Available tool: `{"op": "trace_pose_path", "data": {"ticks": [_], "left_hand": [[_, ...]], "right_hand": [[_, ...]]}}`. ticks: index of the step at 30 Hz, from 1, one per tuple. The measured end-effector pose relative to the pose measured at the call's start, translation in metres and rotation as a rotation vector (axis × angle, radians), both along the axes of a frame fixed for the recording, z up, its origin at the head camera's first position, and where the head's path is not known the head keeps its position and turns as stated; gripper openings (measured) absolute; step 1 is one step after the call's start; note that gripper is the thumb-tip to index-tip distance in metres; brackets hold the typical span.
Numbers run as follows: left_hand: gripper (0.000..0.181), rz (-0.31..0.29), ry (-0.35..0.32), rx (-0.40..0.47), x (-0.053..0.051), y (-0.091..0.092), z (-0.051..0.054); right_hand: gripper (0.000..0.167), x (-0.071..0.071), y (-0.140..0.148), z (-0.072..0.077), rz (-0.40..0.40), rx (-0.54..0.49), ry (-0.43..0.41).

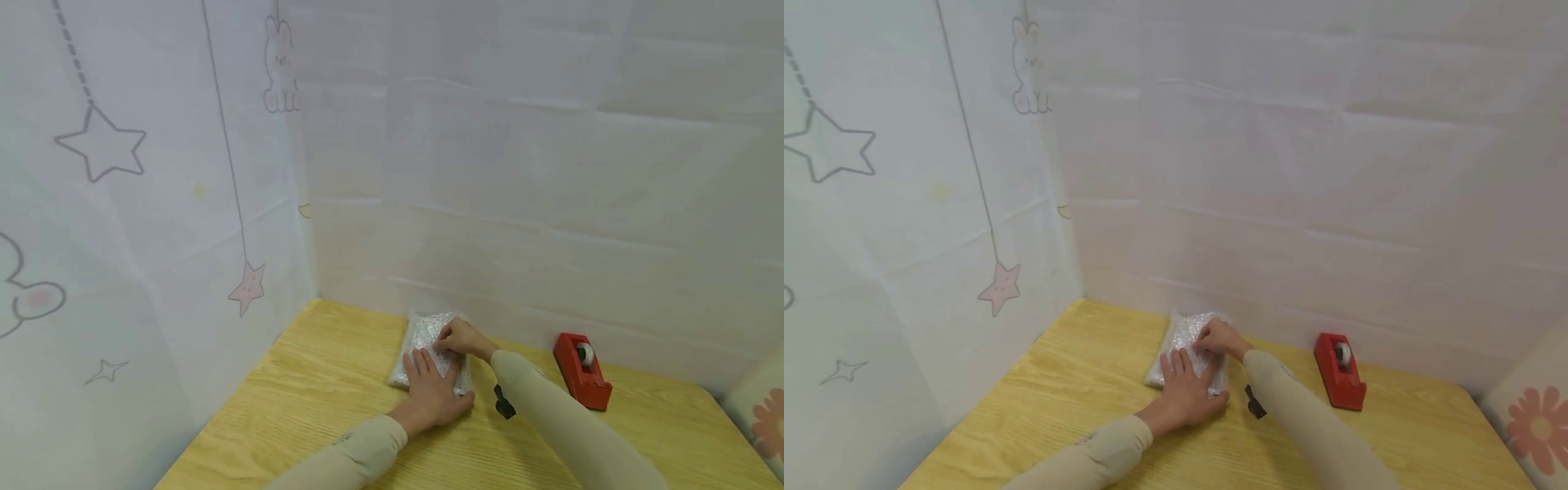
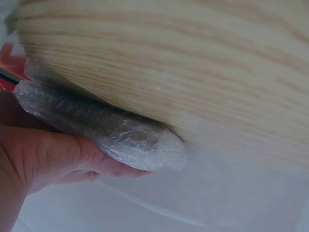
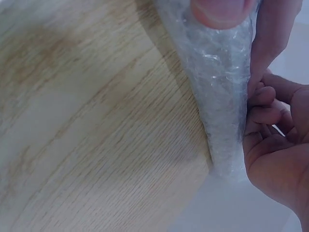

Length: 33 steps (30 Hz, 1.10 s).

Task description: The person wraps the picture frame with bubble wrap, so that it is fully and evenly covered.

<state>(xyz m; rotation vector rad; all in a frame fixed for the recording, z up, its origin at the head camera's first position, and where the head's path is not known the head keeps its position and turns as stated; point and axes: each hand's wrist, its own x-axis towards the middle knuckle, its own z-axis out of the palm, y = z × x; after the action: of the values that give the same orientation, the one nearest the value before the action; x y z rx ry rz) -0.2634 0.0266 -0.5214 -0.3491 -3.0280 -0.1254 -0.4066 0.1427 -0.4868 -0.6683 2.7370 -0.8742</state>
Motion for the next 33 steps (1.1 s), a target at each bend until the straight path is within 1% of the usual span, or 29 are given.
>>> {"op": "trace_pose_path", "data": {"ticks": [4, 6, 10, 13, 17, 21, 25, 27, 30, 33], "left_hand": [[0.083, -0.002, 0.003, 0.003, 0.0, 0.0, 0.001], [0.083, -0.004, 0.004, 0.0, 0.001, 0.001, 0.001], [0.082, -0.008, 0.002, -0.007, 0.002, 0.002, 0.001], [0.081, -0.004, -0.014, -0.006, 0.003, 0.002, 0.002], [0.08, 0.014, -0.027, -0.01, 0.001, 0.0, 0.005], [0.079, 0.028, -0.023, -0.047, -0.001, -0.001, 0.007], [0.08, 0.036, -0.012, -0.079, -0.003, -0.001, 0.007], [0.08, 0.038, -0.008, -0.092, -0.004, 0.0, 0.006], [0.082, 0.039, -0.006, -0.106, -0.004, 0.002, 0.005], [0.083, 0.041, -0.01, -0.11, -0.003, 0.002, 0.006]], "right_hand": [[0.039, 0.002, -0.003, -0.001, -0.029, 0.012, 0.024], [0.046, 0.002, -0.005, -0.003, -0.046, 0.013, 0.041], [0.05, 0.001, -0.009, -0.009, -0.09, 0.024, 0.067], [0.052, 0.001, -0.011, -0.011, -0.096, 0.031, 0.096], [0.05, 0.0, -0.014, -0.01, -0.088, 0.032, 0.112], [0.043, 0.0, -0.016, -0.008, -0.101, 0.03, 0.109], [0.038, 0.0, -0.017, -0.008, -0.127, 0.024, 0.101], [0.036, 0.001, -0.015, -0.007, -0.122, 0.012, 0.098], [0.031, 0.004, -0.01, -0.003, -0.077, -0.007, 0.072], [0.022, 0.005, -0.004, 0.005, 0.013, -0.014, 0.031]]}}
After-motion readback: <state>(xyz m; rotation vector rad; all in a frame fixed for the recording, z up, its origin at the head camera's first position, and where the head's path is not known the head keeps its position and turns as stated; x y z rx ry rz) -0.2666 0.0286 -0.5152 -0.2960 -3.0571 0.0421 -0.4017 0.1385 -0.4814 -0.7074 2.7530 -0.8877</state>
